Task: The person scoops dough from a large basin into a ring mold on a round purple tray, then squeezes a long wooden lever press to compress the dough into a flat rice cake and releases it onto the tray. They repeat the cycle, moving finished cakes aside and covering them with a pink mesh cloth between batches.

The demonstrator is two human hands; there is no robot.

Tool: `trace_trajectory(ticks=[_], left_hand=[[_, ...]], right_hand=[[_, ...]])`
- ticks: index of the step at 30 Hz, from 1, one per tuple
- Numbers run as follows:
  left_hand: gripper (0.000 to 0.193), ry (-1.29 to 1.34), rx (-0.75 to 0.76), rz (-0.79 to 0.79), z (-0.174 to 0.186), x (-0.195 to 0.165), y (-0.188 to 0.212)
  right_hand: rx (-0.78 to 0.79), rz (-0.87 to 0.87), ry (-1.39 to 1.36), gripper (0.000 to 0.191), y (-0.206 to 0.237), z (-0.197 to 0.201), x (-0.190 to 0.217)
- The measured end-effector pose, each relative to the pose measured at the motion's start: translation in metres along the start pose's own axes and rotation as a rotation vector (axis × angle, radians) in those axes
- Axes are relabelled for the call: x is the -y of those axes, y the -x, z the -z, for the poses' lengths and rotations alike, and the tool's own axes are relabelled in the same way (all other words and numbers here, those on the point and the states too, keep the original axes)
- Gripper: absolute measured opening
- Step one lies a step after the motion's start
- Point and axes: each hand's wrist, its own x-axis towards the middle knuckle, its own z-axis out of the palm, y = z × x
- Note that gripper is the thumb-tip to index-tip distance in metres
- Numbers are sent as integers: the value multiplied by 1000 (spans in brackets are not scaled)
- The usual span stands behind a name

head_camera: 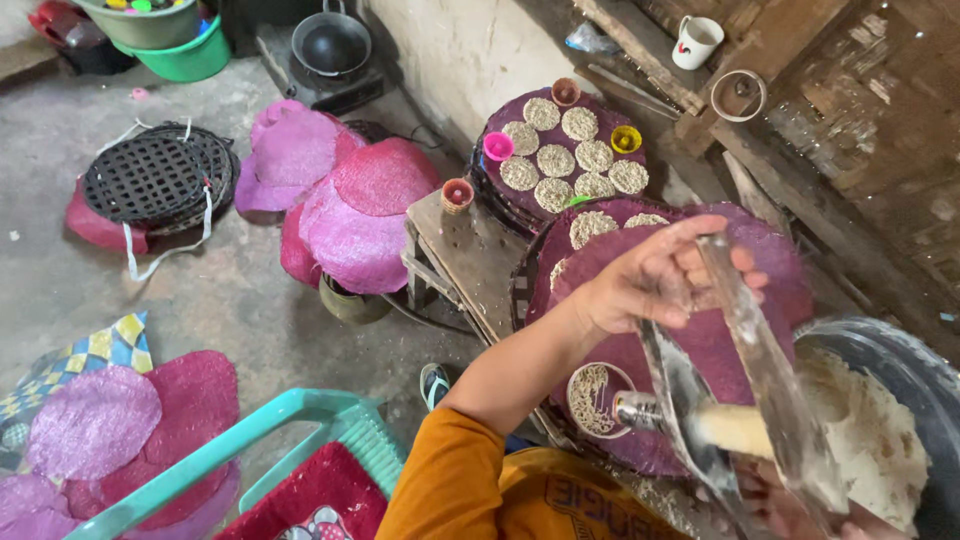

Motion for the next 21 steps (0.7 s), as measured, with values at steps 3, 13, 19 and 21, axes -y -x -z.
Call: trace_trajectory(ticks=[3, 13, 19, 21], left_hand=[[47, 135, -103, -127, 44, 4, 12], [44, 272, -296, -199, 99, -2, 69], [40, 308, -407, -186, 107, 11, 69], [39, 342, -429, -183, 106, 20, 68]], right_hand=[[-40, -43, 2, 105, -5, 9, 10], [-236, -359, 266, 117, -26, -8, 24], [-321, -420, 336, 125, -18, -14, 23], [-389, -460, 273, 124, -13, -8, 17]])
